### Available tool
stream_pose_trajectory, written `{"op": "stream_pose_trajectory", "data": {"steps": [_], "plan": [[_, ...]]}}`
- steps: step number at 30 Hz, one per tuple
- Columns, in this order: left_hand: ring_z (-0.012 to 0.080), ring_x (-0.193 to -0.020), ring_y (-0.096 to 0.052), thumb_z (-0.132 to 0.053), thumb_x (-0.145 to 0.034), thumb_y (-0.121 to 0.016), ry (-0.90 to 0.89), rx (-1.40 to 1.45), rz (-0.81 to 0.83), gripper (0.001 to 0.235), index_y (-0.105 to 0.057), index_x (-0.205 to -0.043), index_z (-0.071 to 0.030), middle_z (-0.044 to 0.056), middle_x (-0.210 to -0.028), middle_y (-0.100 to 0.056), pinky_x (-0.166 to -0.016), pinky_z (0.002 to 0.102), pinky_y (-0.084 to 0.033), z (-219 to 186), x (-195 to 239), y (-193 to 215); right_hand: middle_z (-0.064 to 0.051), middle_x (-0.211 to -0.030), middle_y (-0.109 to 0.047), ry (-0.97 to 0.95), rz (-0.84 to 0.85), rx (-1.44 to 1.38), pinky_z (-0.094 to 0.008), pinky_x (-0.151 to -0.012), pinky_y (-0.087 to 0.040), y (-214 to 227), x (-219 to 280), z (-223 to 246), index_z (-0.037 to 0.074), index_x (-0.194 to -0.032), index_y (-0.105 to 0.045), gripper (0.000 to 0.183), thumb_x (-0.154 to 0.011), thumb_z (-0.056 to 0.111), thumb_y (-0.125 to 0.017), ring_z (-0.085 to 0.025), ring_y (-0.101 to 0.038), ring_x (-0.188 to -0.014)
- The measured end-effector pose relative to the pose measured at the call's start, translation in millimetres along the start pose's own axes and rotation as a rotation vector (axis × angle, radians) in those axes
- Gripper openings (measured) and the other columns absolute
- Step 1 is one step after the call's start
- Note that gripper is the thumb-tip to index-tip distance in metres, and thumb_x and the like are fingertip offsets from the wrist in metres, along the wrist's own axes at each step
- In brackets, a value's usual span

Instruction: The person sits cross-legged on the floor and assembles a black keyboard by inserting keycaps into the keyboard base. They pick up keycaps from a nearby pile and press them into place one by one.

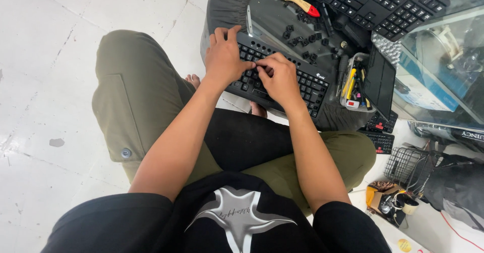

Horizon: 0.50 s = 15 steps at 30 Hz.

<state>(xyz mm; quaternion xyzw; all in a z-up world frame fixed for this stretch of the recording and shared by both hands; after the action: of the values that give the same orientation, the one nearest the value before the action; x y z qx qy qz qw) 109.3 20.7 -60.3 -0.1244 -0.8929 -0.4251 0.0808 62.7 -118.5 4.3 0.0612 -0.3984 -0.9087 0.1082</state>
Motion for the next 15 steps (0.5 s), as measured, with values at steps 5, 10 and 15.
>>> {"op": "stream_pose_trajectory", "data": {"steps": [5,10,15], "plan": [[0.0381,-0.123,-0.046,-0.042,-0.075,-0.097,-0.048,-0.012,-0.08,0.098,-0.041,-0.15,-0.013,0.015,-0.134,-0.042,-0.084,0.052,-0.055,0.1,1.9,0.4,-0.01,-0.098,-0.068,0.028,-0.021,0.019,-0.032,-0.073,-0.057,2.1,0.5,4.1,0.002,-0.107,-0.076,0.013,-0.096,0.0,-0.07,-0.021,-0.068,-0.078],[0.0377,-0.123,-0.046,-0.041,-0.075,-0.097,-0.048,-0.01,-0.085,0.097,-0.041,-0.15,-0.013,0.015,-0.135,-0.041,-0.085,0.052,-0.053,-0.1,1.1,0.6,-0.012,-0.102,-0.068,0.125,0.018,0.06,-0.035,-0.073,-0.058,-0.7,3.5,9.2,0.0,-0.108,-0.075,0.012,-0.097,-0.001,-0.07,-0.023,-0.068,-0.076],[0.038,-0.124,-0.044,-0.04,-0.075,-0.096,-0.041,-0.008,-0.077,0.097,-0.04,-0.15,-0.014,0.015,-0.136,-0.04,-0.086,0.052,-0.053,-0.5,1.5,0.6,-0.009,-0.105,-0.065,0.097,0.017,0.036,-0.034,-0.075,-0.056,-3.2,3.6,3.1,0.003,-0.111,-0.074,0.021,-0.092,-0.002,-0.077,-0.021,-0.064,-0.08]]}}
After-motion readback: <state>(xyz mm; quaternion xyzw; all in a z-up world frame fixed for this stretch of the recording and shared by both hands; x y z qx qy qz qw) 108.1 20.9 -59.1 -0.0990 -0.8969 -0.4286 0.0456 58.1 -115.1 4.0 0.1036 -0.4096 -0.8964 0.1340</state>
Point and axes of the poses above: each hand's wrist, its own x-axis away from the middle knuckle, its own y-axis out of the back of the hand, z = x × y, the point moved 9 cm from there along -x, towards the middle knuckle
